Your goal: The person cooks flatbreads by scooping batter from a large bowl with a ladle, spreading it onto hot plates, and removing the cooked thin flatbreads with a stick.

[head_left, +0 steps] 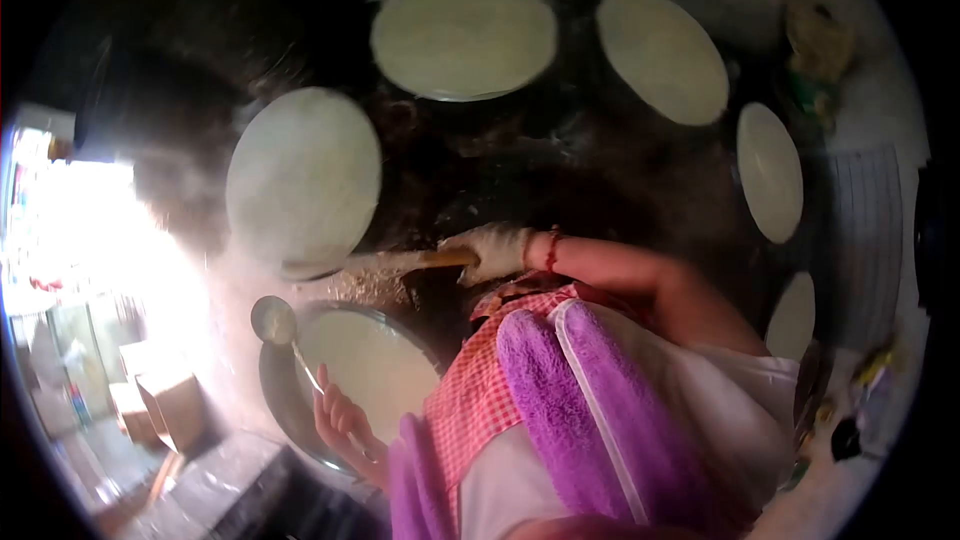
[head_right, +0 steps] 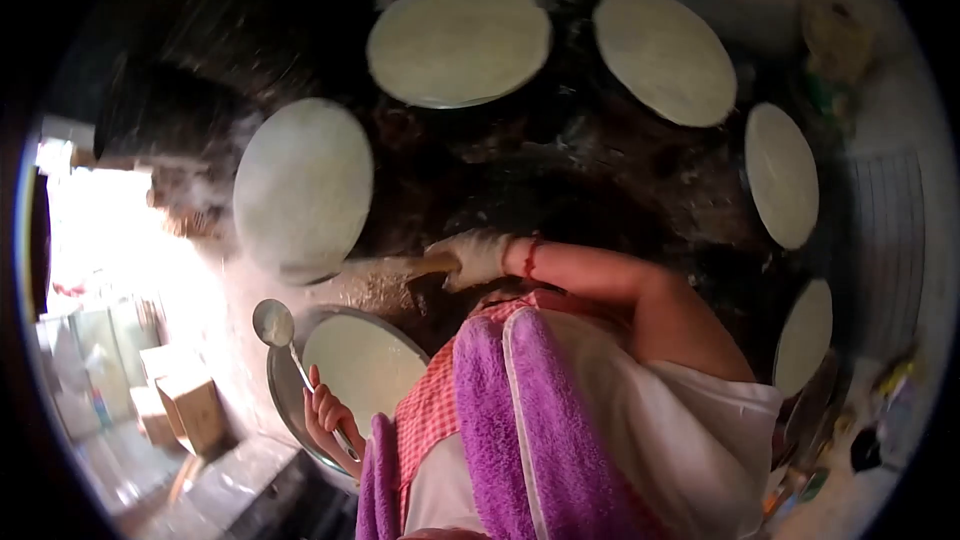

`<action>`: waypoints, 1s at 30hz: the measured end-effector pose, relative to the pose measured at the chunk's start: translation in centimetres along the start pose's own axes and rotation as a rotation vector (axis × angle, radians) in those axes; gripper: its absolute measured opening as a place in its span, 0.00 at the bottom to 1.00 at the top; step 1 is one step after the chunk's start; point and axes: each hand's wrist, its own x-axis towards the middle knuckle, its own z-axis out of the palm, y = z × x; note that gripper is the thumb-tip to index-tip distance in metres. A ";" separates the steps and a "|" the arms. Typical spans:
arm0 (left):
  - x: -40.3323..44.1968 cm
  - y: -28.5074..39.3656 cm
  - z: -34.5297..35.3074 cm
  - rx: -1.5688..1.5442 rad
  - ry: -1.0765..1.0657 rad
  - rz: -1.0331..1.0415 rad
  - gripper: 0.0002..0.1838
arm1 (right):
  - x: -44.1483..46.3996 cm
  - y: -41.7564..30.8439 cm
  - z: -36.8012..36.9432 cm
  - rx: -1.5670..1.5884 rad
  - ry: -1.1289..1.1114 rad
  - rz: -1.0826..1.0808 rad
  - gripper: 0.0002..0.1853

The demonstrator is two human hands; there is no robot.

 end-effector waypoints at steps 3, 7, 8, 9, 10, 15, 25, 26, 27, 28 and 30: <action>2.2 -3.4 0.7 0.075 -0.054 -0.210 0.26 | -6.8 4.2 -3.7 0.562 0.198 0.326 0.15; 5.5 -10.3 3.4 0.104 -0.103 -0.488 0.26 | -15.6 8.0 -9.0 0.907 0.634 0.108 0.08; 6.3 -12.6 4.1 0.094 -0.095 -0.545 0.26 | -17.1 8.8 -10.4 0.988 0.661 0.129 0.08; 7.4 -15.0 4.8 0.089 -0.090 -0.595 0.26 | -18.3 10.5 -11.5 1.113 0.568 0.303 0.11; 8.5 -17.4 5.3 0.090 -0.081 -0.642 0.26 | -19.7 11.5 -12.2 1.130 0.550 0.298 0.11; 12.2 -26.6 6.3 0.083 -0.020 -0.810 0.26 | -25.8 14.5 -12.6 0.586 0.847 0.530 0.22; 16.8 -30.2 7.3 0.165 0.068 -0.825 0.26 | -23.0 19.2 -18.8 -0.550 0.890 0.514 0.28; 17.2 -29.7 7.3 0.199 0.082 -0.794 0.26 | -21.9 20.1 -20.0 -0.552 0.878 0.512 0.28; 17.7 -29.3 7.3 0.234 0.095 -0.765 0.25 | -20.6 21.1 -21.4 -0.576 0.811 0.538 0.27; 18.3 -29.0 7.0 0.229 0.104 -0.757 0.25 | -19.4 22.5 -22.4 -0.596 0.741 0.564 0.27; 18.9 -27.8 6.6 0.288 0.130 -0.712 0.25 | -17.7 24.2 -24.0 -0.223 0.709 0.638 0.25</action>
